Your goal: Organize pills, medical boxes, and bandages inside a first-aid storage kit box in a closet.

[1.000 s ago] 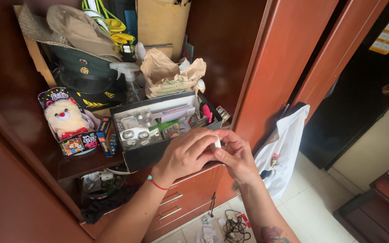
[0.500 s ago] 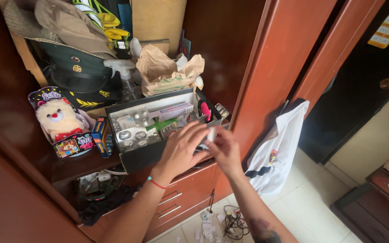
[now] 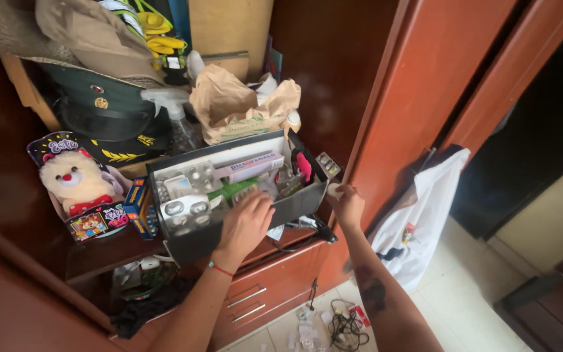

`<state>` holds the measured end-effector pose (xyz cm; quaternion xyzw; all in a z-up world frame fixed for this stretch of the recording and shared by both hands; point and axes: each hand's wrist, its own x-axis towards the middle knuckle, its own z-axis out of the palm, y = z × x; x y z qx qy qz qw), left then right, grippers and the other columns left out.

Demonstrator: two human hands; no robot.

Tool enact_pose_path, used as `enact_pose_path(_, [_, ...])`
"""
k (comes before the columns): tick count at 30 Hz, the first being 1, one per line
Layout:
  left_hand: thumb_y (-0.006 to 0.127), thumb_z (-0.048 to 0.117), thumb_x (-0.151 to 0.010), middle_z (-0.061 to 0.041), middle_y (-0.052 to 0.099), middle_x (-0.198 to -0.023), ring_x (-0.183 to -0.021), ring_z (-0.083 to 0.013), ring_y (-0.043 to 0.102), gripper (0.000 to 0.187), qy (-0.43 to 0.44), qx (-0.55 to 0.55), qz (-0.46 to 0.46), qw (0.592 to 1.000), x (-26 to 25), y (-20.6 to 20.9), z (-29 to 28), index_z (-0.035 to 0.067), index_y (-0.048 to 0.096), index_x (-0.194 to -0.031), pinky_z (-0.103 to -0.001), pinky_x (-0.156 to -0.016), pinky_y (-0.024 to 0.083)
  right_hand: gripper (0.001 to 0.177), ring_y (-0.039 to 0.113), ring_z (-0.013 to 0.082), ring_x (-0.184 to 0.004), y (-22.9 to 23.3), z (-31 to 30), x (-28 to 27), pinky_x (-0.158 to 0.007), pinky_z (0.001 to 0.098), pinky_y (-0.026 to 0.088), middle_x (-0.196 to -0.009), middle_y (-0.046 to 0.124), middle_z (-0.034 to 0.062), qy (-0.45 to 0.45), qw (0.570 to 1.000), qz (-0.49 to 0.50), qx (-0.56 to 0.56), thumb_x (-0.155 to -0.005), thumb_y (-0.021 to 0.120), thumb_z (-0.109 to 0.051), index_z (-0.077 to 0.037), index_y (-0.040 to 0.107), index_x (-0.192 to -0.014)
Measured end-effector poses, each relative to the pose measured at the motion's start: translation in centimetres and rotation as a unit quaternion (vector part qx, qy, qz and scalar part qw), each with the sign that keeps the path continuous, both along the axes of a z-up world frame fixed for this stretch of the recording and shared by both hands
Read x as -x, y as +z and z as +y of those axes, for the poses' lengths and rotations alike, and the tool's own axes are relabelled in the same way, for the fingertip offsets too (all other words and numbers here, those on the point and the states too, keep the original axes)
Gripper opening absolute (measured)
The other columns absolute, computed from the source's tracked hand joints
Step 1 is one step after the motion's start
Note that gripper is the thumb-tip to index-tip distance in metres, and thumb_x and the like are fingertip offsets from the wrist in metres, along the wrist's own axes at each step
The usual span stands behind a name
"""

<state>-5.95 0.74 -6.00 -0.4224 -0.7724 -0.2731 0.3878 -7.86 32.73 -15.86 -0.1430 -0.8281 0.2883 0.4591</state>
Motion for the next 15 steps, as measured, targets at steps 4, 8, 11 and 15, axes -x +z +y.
enact_pose_path(4, [0.072, 0.010, -0.089, -0.010, 0.071, -0.109, -0.107, -0.0270, 0.069, 0.014, 0.000, -0.023, 0.048, 0.999, 0.2, 0.3, -0.3, 0.003, 0.071, -0.102, -0.037, -0.090, 0.058, 0.033, 0.071, 0.0332, -0.081, -3.7, 2.5, 5.0, -0.073, 0.0402, 0.058, -0.092, 0.071, 0.0167, 0.069, 0.996, 0.032, -0.038, -0.073, 0.072, -0.004, -0.007, 0.077, -0.106])
enact_pose_path(8, [0.072, 0.006, -0.087, -0.010, 0.071, -0.106, -0.106, -0.0266, 0.070, 0.014, -0.016, -0.034, 0.105, 0.994, -0.1, 0.6, -0.3, 0.001, 0.071, -0.099, -0.037, -0.089, 0.059, 0.028, 0.071, 0.0391, -0.088, -1.1, 1.5, 4.5, -0.076, 0.0449, 0.057, -0.096, 0.072, 0.0192, 0.085, 0.995, -0.013, -0.054, -0.081, 0.073, -0.011, -0.009, 0.076, -0.109])
enact_pose_path(11, [0.072, 0.006, -0.085, -0.010, 0.071, -0.105, -0.106, -0.0264, 0.070, 0.015, -0.011, -0.033, 0.111, 0.993, 0.0, 0.2, -0.1, 0.001, 0.071, -0.099, -0.037, -0.089, 0.060, 0.036, 0.068, 0.0415, -0.094, -1.5, 2.9, 5.1, -0.083, 0.0470, 0.055, -0.095, 0.072, 0.0198, 0.154, 0.984, -0.047, -0.071, -0.079, 0.073, -0.012, -0.006, 0.073, -0.115])
enact_pose_path(15, [0.073, 0.006, -0.084, -0.010, 0.071, -0.103, -0.105, -0.0258, 0.070, 0.014, -0.004, -0.031, 0.113, 0.993, -0.1, 0.2, 0.0, 0.001, 0.070, -0.098, -0.038, -0.086, 0.060, 0.047, 0.063, 0.0459, -0.101, -3.9, 4.3, 8.0, -0.090, 0.0461, 0.052, -0.112, 0.072, 0.0231, 0.134, 0.963, -0.037, -0.233, -0.073, 0.073, -0.009, -0.001, 0.071, -0.119])
